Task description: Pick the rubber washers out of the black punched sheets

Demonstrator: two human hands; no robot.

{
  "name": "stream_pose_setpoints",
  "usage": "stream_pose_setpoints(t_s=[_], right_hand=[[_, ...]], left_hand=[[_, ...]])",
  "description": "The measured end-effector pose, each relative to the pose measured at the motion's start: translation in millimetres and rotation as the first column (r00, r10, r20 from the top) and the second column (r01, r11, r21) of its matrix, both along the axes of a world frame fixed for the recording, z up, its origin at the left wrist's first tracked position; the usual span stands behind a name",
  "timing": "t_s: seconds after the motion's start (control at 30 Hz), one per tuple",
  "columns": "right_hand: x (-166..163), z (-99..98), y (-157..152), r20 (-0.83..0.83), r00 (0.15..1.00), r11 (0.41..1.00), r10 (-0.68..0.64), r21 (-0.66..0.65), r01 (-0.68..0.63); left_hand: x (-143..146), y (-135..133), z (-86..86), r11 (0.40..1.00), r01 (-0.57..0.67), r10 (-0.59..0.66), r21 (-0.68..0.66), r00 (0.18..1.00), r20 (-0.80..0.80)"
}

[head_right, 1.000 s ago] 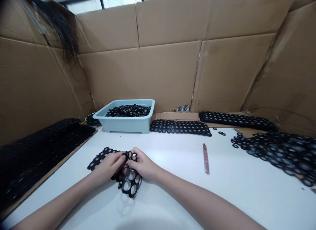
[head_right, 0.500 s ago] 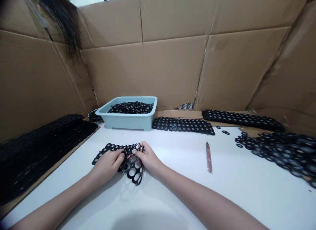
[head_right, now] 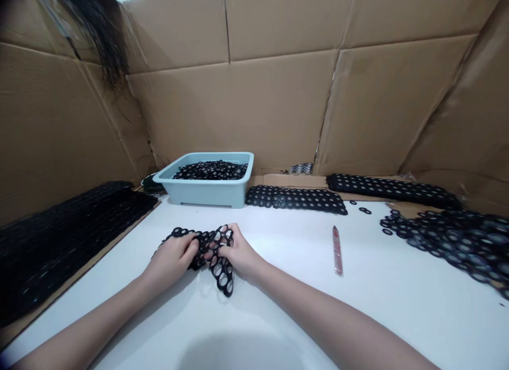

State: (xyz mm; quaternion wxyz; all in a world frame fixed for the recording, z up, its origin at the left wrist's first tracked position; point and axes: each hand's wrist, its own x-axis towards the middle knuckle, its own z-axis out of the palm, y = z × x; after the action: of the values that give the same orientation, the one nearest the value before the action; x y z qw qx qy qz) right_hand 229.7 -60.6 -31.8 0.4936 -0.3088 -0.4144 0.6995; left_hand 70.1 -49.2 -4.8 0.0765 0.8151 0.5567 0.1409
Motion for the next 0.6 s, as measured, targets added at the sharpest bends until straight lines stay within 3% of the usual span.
stream_pose_setpoints(t_s=[0.27,0.6], right_hand=[[1,2.7,0,0.070,0.996,0.992,-0.051,-0.109,0.058],[0,-3.3,-1,-0.006,1.000,0.988,-0.030,-0.153,0.029]], left_hand=[[0,3,-1.7,1.000,-0.006,0.006,-0.018,1.000,0.016],[7,-9,-3.7,0.975,0.186,-0.171,-0.122,0.978,0.123]])
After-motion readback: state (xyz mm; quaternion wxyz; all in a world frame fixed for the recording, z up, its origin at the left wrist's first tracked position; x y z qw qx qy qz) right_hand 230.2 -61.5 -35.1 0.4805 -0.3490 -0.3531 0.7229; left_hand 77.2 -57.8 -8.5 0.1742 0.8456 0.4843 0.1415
